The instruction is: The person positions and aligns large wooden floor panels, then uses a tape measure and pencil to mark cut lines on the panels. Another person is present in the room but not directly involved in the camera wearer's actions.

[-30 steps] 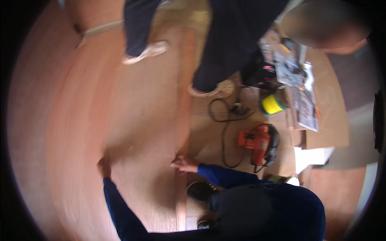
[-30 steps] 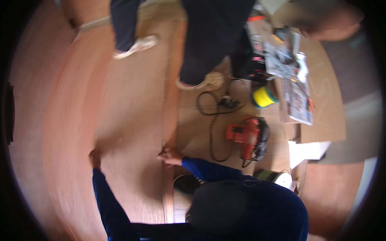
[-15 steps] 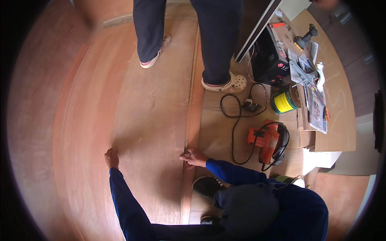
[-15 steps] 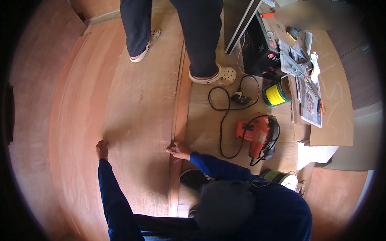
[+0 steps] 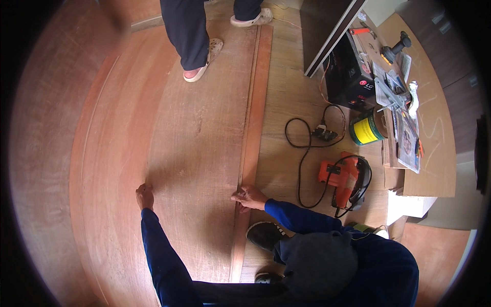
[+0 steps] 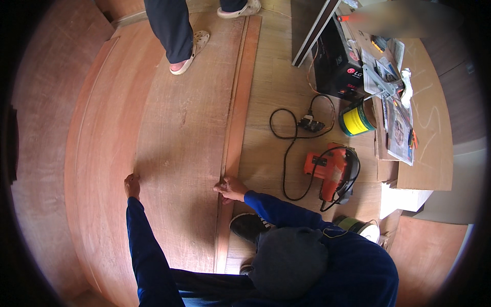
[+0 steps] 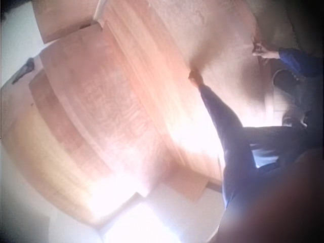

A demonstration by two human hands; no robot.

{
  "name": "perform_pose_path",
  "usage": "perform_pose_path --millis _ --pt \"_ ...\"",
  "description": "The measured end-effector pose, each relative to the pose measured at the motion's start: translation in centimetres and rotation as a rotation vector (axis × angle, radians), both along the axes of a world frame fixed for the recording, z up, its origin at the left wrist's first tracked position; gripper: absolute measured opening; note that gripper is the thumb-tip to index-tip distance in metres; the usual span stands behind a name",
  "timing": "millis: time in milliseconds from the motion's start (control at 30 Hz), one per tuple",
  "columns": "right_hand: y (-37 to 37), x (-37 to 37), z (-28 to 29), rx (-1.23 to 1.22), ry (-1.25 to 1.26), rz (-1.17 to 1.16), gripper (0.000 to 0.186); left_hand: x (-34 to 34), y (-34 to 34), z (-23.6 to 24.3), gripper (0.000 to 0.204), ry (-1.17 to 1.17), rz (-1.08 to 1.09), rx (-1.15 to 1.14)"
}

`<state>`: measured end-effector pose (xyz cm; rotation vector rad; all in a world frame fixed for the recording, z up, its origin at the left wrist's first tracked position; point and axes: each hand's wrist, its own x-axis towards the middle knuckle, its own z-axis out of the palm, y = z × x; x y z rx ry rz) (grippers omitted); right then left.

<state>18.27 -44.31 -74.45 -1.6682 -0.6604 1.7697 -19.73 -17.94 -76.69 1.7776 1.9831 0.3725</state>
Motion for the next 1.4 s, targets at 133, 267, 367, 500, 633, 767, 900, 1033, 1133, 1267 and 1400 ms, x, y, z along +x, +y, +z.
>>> perform_pose_path --millis 133,267,367,500,633,767,900,1033,1133,1267,1400 --pt "0.1 0.0 -0.1 0.025 -0.054 0.027 0.034 0.7 -0.4 1.0 0.037 -0.075 0.049 -0.019" --pt "0.1 -0.2 -0.2 0.014 -0.087 0.028 0.034 1.2 -0.6 1.8 0.036 -0.095 0.047 -0.02" --pt "0.0 -0.2 -0.4 0.024 -0.107 0.031 0.034 1.2 -0.6 2.0 0.035 -0.116 0.059 -0.042" --pt "-0.1 -0.2 -0.5 0.005 -0.039 -0.003 0.037 1.0 -0.5 1.7 0.036 -0.082 0.031 -0.015" --pt "-0.1 -0.2 -0.3 0.03 -0.077 0.016 0.035 0.9 -0.5 1.1 0.037 -0.087 0.019 0.024" --pt "0.0 -0.3 -0.2 0.018 -0.09 0.006 0.033 0.6 -0.4 0.7 0.037 -0.065 0.038 0.012" --pt "0.2 -0.4 -0.1 -0.03 -0.073 0.024 0.03 0.5 -0.4 0.7 0.038 -0.081 0.027 -0.033" --pt "0.2 -0.4 0.3 0.008 -0.066 0.026 0.026 1.2 -0.8 0.7 0.036 0.01 0.016 0.083" --pt "0.0 -0.2 0.7 -0.035 -0.02 0.027 0.024 1.7 -1.0 0.7 0.035 0.056 0.03 0.068" --pt "-0.3 0.3 0.6 -0.002 0.037 0.001 0.021 1.4 -0.9 0.8 0.043 0.135 -0.07 0.055" --pt "-0.6 0.1 0.2 0.039 0.046 -0.013 0.02 1.1 -1.0 0.3 0.043 0.143 -0.12 0.071"
